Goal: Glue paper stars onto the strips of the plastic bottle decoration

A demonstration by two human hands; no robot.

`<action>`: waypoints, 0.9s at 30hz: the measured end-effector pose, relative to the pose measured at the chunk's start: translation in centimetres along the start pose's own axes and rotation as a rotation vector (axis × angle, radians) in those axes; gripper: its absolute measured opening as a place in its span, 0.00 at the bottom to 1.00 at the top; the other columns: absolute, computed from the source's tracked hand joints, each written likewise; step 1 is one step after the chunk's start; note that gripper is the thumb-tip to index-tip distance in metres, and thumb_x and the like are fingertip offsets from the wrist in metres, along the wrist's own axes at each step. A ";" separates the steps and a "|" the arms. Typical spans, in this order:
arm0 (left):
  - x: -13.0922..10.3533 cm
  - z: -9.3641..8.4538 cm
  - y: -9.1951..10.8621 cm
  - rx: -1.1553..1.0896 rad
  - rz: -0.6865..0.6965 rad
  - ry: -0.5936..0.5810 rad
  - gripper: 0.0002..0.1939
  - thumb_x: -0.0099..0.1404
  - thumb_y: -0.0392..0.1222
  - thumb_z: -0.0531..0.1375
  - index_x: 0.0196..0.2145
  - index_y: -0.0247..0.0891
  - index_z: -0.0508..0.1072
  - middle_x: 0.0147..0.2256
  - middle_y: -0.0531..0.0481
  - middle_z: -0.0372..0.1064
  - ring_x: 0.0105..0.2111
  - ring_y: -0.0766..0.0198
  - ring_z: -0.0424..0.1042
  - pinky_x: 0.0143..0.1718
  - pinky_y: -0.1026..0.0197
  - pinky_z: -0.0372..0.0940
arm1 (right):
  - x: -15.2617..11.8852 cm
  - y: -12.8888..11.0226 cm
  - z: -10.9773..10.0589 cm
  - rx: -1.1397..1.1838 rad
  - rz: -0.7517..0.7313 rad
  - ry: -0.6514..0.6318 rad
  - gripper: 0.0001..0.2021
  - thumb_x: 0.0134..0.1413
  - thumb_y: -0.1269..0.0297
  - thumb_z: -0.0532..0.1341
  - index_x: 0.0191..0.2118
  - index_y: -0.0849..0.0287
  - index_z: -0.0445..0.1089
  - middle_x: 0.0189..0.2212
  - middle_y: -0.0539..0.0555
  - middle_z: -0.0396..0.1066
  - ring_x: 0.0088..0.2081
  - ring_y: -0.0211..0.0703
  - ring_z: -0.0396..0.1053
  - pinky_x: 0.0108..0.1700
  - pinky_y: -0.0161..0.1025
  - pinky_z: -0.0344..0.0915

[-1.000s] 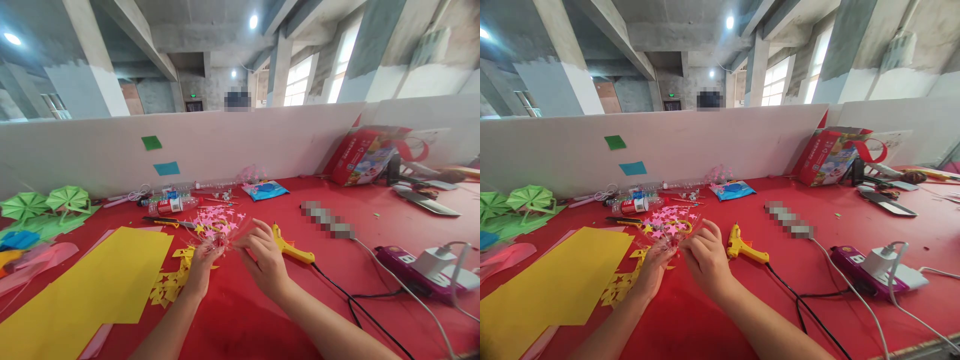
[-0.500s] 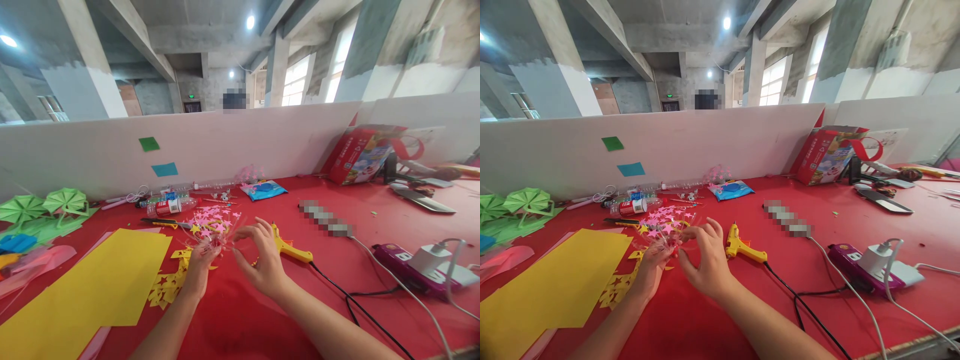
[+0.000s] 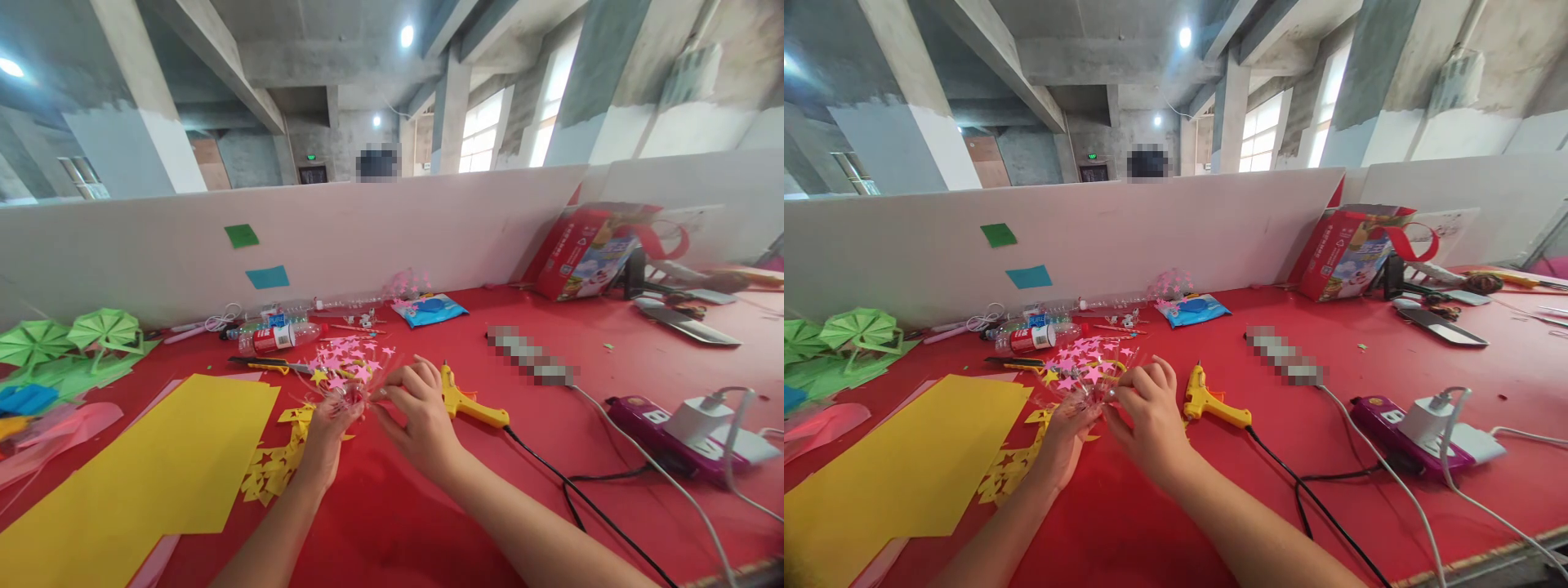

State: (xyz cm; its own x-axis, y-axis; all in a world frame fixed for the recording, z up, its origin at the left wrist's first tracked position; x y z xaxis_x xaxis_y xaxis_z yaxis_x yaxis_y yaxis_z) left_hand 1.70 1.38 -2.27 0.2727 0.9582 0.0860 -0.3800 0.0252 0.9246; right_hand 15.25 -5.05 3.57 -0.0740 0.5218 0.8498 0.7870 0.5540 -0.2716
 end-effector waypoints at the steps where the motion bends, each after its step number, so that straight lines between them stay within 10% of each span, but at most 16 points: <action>1: 0.0 0.0 0.0 -0.002 0.000 0.000 0.13 0.50 0.41 0.68 0.35 0.38 0.76 0.34 0.51 0.74 0.36 0.63 0.69 0.38 0.64 0.63 | 0.0 0.0 0.0 0.002 -0.004 -0.002 0.03 0.55 0.69 0.60 0.31 0.56 0.68 0.31 0.50 0.68 0.36 0.42 0.62 0.54 0.50 0.55; 27: -0.2 0.0 -0.7 0.147 -0.093 0.042 0.18 0.43 0.42 0.71 0.32 0.36 0.74 0.31 0.49 0.75 0.35 0.58 0.73 0.42 0.58 0.64 | 0.0 -0.5 -0.3 -0.048 -0.039 -0.014 0.11 0.62 0.71 0.53 0.29 0.56 0.65 0.27 0.50 0.67 0.33 0.41 0.59 0.52 0.47 0.56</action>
Point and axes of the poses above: each hand's wrist, its own x-axis towards the middle knuckle, its own z-axis out of the palm, y = z × x, the point moved 2 cm from there along x, towards the middle knuckle
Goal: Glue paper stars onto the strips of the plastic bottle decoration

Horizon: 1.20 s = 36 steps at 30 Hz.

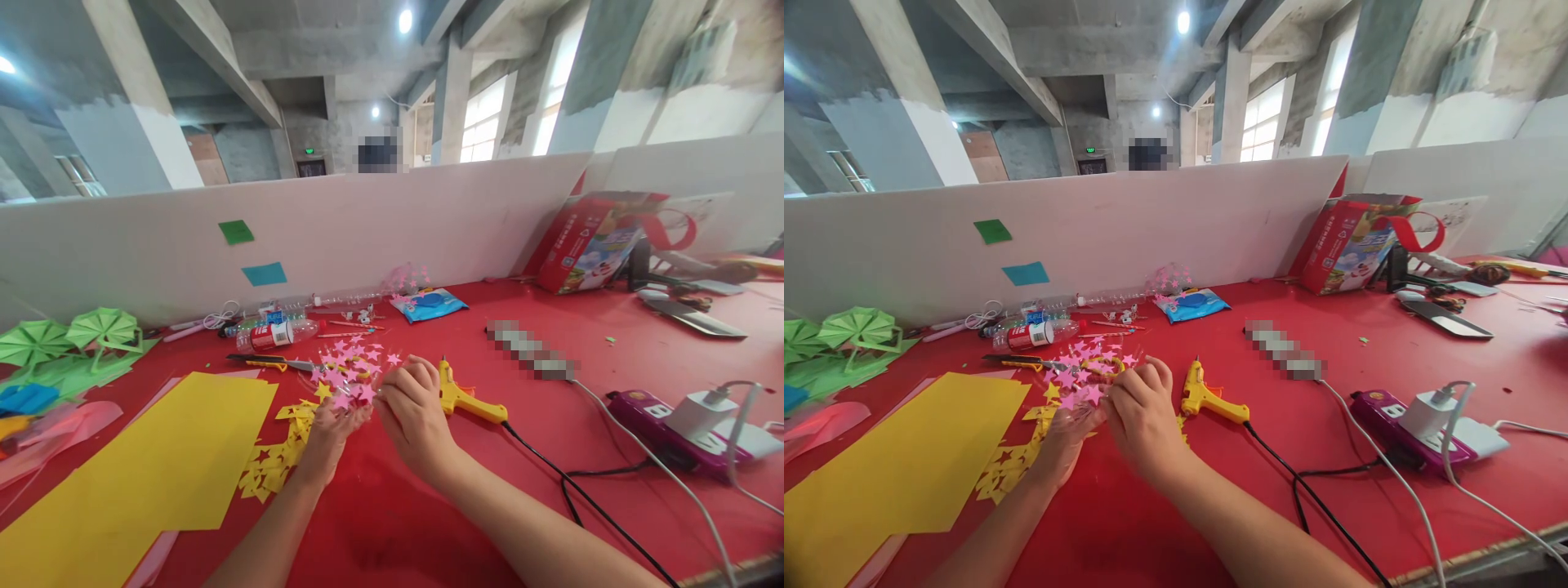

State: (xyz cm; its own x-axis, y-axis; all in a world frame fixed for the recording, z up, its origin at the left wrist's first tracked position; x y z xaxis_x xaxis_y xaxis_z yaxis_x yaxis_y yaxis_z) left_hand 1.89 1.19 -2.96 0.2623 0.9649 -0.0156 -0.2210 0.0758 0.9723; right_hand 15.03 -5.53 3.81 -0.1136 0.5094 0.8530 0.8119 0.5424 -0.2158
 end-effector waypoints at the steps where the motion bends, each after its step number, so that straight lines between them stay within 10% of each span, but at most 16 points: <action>1: 0.0 0.0 0.0 -0.006 -0.009 0.013 0.17 0.42 0.43 0.72 0.31 0.36 0.74 0.31 0.48 0.75 0.35 0.58 0.73 0.42 0.58 0.64 | 0.0 0.0 0.0 0.005 0.009 -0.007 0.11 0.62 0.71 0.53 0.28 0.56 0.65 0.27 0.50 0.67 0.33 0.41 0.59 0.52 0.47 0.56; 36: 0.9 -0.9 0.7 -0.164 0.043 0.051 0.21 0.46 0.43 0.69 0.39 0.38 0.72 0.36 0.48 0.75 0.39 0.59 0.73 0.45 0.58 0.63 | 1.2 -0.2 0.0 -0.029 -0.080 -0.036 0.05 0.55 0.72 0.58 0.35 0.55 0.68 0.33 0.50 0.68 0.37 0.41 0.63 0.56 0.51 0.54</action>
State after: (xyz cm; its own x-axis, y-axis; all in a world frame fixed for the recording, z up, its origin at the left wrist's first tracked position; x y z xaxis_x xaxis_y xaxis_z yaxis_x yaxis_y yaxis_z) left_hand 1.11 2.37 -2.56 0.2024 0.9793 0.0098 -0.3823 0.0698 0.9214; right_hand 14.72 -4.97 4.90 -0.1987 0.4890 0.8494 0.8157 0.5630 -0.1333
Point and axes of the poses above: each hand's wrist, its own x-axis towards the middle knuckle, its own z-axis out of the palm, y = z × x, the point moved 2 cm from there along x, towards the middle knuckle
